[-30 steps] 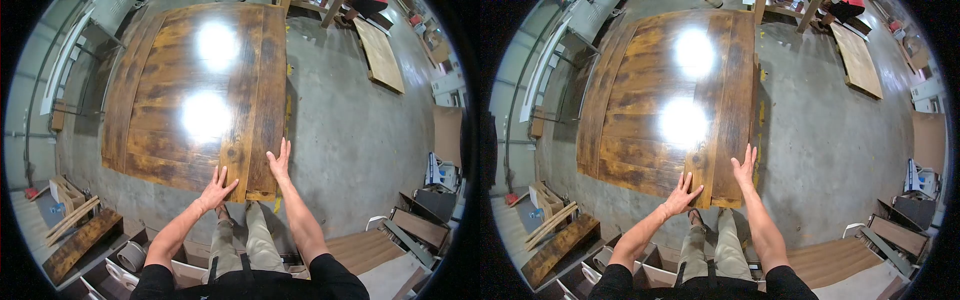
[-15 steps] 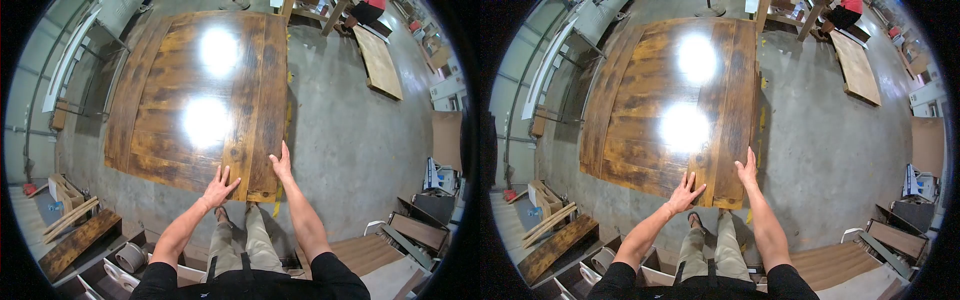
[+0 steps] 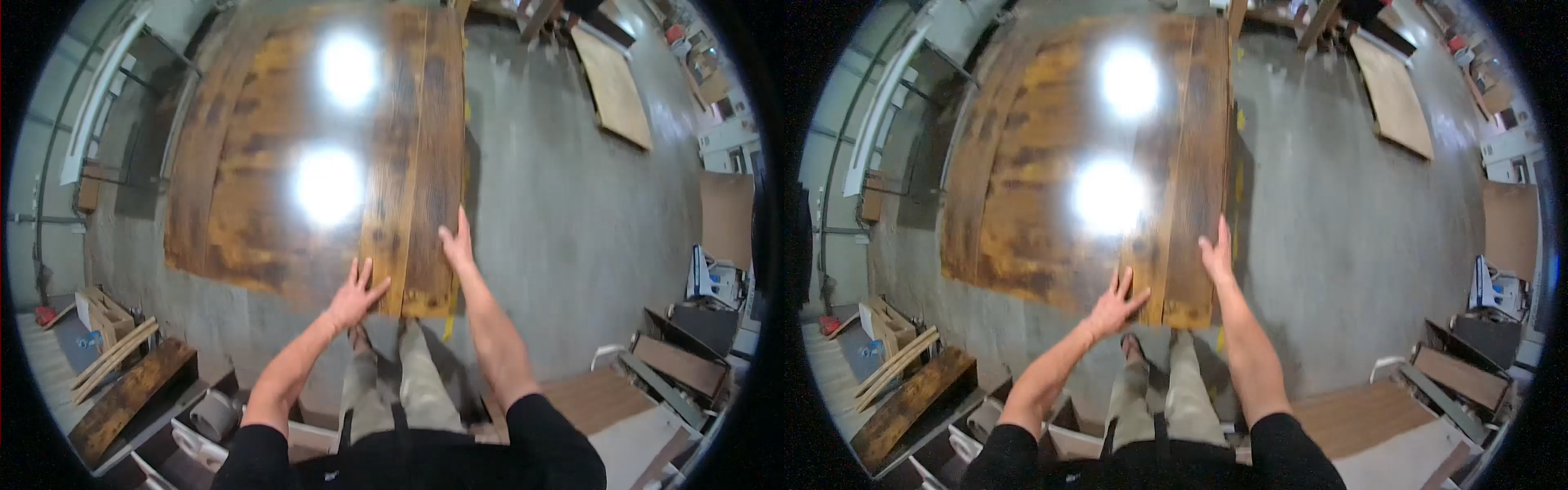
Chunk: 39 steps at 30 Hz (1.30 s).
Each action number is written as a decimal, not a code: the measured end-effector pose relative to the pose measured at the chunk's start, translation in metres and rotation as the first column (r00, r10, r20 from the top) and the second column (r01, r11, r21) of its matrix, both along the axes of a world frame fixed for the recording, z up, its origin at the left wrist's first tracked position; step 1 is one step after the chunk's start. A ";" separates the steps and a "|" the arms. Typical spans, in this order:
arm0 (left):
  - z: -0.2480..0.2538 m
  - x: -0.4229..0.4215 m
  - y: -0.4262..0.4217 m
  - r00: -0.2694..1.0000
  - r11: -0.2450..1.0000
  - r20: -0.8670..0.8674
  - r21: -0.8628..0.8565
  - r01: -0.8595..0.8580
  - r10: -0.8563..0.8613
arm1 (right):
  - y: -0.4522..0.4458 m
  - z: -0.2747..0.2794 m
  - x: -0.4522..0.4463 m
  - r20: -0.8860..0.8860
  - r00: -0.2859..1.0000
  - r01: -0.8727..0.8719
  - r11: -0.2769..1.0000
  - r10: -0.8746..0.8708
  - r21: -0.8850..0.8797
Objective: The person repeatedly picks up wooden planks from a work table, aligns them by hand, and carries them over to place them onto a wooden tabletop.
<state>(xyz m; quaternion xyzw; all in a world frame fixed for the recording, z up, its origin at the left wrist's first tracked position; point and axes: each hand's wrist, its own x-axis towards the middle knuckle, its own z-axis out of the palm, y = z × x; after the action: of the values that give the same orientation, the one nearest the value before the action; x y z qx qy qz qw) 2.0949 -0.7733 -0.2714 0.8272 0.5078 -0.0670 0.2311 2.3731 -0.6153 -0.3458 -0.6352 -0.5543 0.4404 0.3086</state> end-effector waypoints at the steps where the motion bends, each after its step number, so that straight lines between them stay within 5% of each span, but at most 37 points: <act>1: -0.001 0.000 -0.006 1.000 0.999 0.027 0.032 -0.003 0.002 | 0.001 -0.001 0.001 0.016 1.000 -0.015 1.000 0.015 0.013; 5: -0.001 0.003 0.004 1.000 0.999 0.007 -0.033 -0.027 0.027 | 0.000 0.012 -0.004 0.066 0.998 0.024 0.989 -0.015 -0.143; 15: 0.000 0.006 0.008 0.999 0.995 -0.044 -0.092 -0.030 0.026 | 0.001 0.004 -0.001 0.067 0.998 0.013 0.989 -0.003 -0.149; 24: -0.019 -0.004 -0.004 0.993 0.995 0.076 0.037 -0.093 0.090 | 0.003 0.001 -0.005 -0.042 0.996 -0.073 0.995 0.076 0.066; 29: -0.002 0.002 -0.026 0.984 0.979 0.022 0.099 -0.177 0.175 | -0.018 0.005 -0.004 0.303 0.952 -0.055 0.998 0.044 0.028; 30: 0.030 -0.004 -0.029 0.978 0.978 0.046 -0.027 -0.205 0.206 | -0.027 0.014 -0.008 0.323 0.946 -0.018 0.999 0.004 0.041; 34: 0.042 -0.045 -0.104 0.822 0.881 0.326 -0.102 -0.462 0.468 | -0.090 0.027 -0.021 0.423 0.902 0.056 0.995 -0.084 0.079; 38: -0.003 -0.132 -0.227 0.475 0.579 0.361 -0.279 -0.766 0.803 | -0.174 0.063 -0.066 0.525 0.844 0.090 0.994 -0.109 0.063; 39: -0.008 -0.168 -0.251 0.314 0.380 0.215 -0.497 -0.780 0.925 | -0.194 0.072 -0.085 0.535 0.839 0.067 0.994 -0.102 0.084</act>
<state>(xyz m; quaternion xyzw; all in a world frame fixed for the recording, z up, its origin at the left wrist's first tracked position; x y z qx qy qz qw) 1.9265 -1.0246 -0.2792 0.3673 0.7820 0.1897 0.4665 2.2881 -0.8089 -0.2742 -0.7470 -0.6037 0.2131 0.1794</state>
